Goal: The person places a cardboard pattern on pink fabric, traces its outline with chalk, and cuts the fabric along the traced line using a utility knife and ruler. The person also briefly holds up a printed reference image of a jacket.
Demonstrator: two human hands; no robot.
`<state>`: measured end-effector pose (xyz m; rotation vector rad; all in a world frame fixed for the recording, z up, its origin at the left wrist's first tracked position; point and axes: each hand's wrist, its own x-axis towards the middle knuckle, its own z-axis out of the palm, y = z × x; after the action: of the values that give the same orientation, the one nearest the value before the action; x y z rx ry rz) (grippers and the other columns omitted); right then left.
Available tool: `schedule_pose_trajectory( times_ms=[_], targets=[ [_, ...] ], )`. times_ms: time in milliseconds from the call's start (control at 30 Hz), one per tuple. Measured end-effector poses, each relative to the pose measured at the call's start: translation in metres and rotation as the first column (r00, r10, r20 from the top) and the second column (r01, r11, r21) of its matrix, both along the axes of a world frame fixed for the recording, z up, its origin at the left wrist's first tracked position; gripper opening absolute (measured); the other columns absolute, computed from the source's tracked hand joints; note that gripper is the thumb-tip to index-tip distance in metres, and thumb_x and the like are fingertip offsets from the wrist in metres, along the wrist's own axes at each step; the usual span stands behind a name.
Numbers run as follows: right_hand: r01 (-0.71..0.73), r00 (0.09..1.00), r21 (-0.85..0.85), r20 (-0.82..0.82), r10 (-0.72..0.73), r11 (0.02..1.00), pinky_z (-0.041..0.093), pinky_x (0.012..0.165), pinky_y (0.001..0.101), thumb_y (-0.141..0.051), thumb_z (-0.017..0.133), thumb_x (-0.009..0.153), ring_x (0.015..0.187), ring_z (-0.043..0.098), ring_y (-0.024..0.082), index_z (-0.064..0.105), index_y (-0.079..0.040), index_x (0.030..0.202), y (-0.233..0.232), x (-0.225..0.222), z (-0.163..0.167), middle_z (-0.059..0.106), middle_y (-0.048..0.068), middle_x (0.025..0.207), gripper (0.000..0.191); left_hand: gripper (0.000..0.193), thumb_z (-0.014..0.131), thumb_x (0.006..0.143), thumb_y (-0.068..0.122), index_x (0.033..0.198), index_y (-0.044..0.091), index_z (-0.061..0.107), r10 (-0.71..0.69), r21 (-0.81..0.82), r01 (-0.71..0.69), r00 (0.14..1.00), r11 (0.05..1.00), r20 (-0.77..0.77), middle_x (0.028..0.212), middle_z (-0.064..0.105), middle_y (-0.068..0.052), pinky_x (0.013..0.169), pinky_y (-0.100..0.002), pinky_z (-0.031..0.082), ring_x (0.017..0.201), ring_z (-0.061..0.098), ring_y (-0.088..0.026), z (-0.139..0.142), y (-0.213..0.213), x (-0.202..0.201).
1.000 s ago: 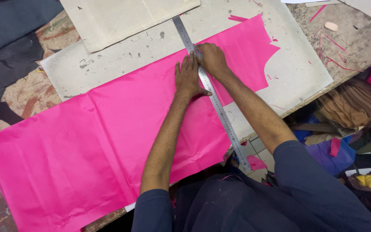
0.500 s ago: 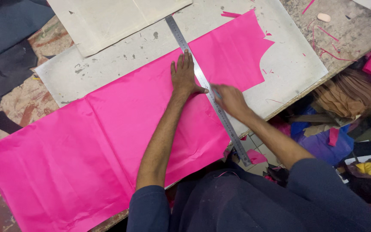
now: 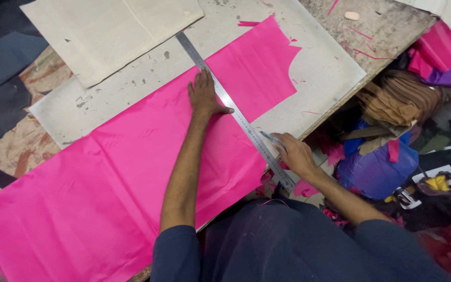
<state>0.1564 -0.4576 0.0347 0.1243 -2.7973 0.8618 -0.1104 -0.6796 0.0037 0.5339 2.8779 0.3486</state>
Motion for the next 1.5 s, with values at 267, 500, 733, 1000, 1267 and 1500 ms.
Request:
schedule_pose_trajectory(
  times_ms=[267, 500, 733, 1000, 1267, 1500],
  targets=[
    [0.24, 0.878, -0.356, 0.477, -0.045, 0.903, 0.052, 0.064, 0.0362, -0.023, 0.081, 0.083, 0.07, 0.067, 0.02, 0.073, -0.002, 0.094, 0.007, 0.075, -0.043, 0.073, 0.013, 0.078, 0.025, 0.165, 0.096, 0.04, 0.069, 0.162, 0.002, 0.009, 0.001, 0.071, 0.002, 0.999, 0.997, -0.046, 0.171, 0.006, -0.02, 0.125, -0.063, 0.012, 0.158, 0.008, -0.035, -0.001, -0.002, 0.007],
    [0.269, 0.906, -0.641, 0.422, 0.037, 0.719, 0.052, 0.061, 0.0256, -0.021, 0.073, 0.092, 0.066, 0.062, 0.007, 0.074, -0.004, 0.09, 0.069, 0.081, -0.078, 0.071, -0.001, 0.074, 0.017, 0.135, 0.095, 0.065, 0.051, 0.162, -0.001, 0.016, 0.025, 0.436, 0.06, 0.982, 0.898, -0.186, 0.168, 0.005, -0.028, 0.126, -0.052, 0.024, 0.157, 0.014, -0.042, 0.015, 0.02, 0.011],
    [0.387, 0.888, -0.577, 0.443, -0.123, 0.719, 0.048, 0.055, 0.0264, -0.019, 0.071, 0.092, 0.062, 0.058, 0.008, 0.073, -0.005, 0.104, 0.186, 0.046, -0.084, 0.07, 0.001, 0.073, 0.018, 0.115, 0.089, 0.076, 0.04, 0.158, -0.002, 0.021, -0.119, 0.359, 0.171, 0.979, 0.917, -0.163, 0.165, 0.022, -0.024, 0.123, -0.052, 0.024, 0.153, 0.026, -0.037, 0.021, 0.15, -0.006],
    [0.349, 0.875, -0.47, 0.472, -0.103, 0.811, 0.053, 0.057, 0.0285, -0.021, 0.073, 0.093, 0.062, 0.066, 0.01, 0.075, -0.005, 0.099, 0.266, 0.005, -0.1, 0.076, 0.003, 0.073, 0.018, 0.077, 0.081, 0.09, 0.029, 0.151, 0.002, 0.044, 0.077, 0.309, 0.024, 0.947, 0.951, -0.312, 0.15, 0.05, -0.017, 0.109, -0.053, 0.04, 0.137, 0.048, -0.033, 0.016, 0.23, -0.022],
    [0.288, 0.849, -0.444, 0.527, -0.012, 0.848, 0.053, 0.057, 0.0301, -0.023, 0.073, 0.093, 0.061, 0.068, 0.011, 0.076, -0.007, 0.098, 0.288, -0.009, -0.085, 0.076, 0.005, 0.071, 0.017, 0.073, 0.087, 0.08, 0.027, 0.143, 0.008, 0.055, 0.125, 0.231, -0.051, 0.94, 0.972, -0.318, 0.146, 0.051, -0.012, 0.107, -0.051, 0.039, 0.134, 0.047, -0.029, 0.034, 0.247, -0.019],
    [0.267, 0.835, -0.418, 0.551, 0.009, 0.868, 0.055, 0.058, 0.0304, -0.021, 0.071, 0.092, 0.061, 0.069, 0.011, 0.078, -0.007, 0.096, 0.292, -0.015, -0.069, 0.077, 0.005, 0.072, 0.015, 0.085, 0.09, 0.072, 0.024, 0.147, 0.008, 0.053, 0.192, 0.278, -0.104, 0.931, 0.955, -0.311, 0.144, 0.05, -0.011, 0.109, -0.051, 0.038, 0.133, 0.047, -0.029, 0.044, 0.254, -0.018]
  ],
)
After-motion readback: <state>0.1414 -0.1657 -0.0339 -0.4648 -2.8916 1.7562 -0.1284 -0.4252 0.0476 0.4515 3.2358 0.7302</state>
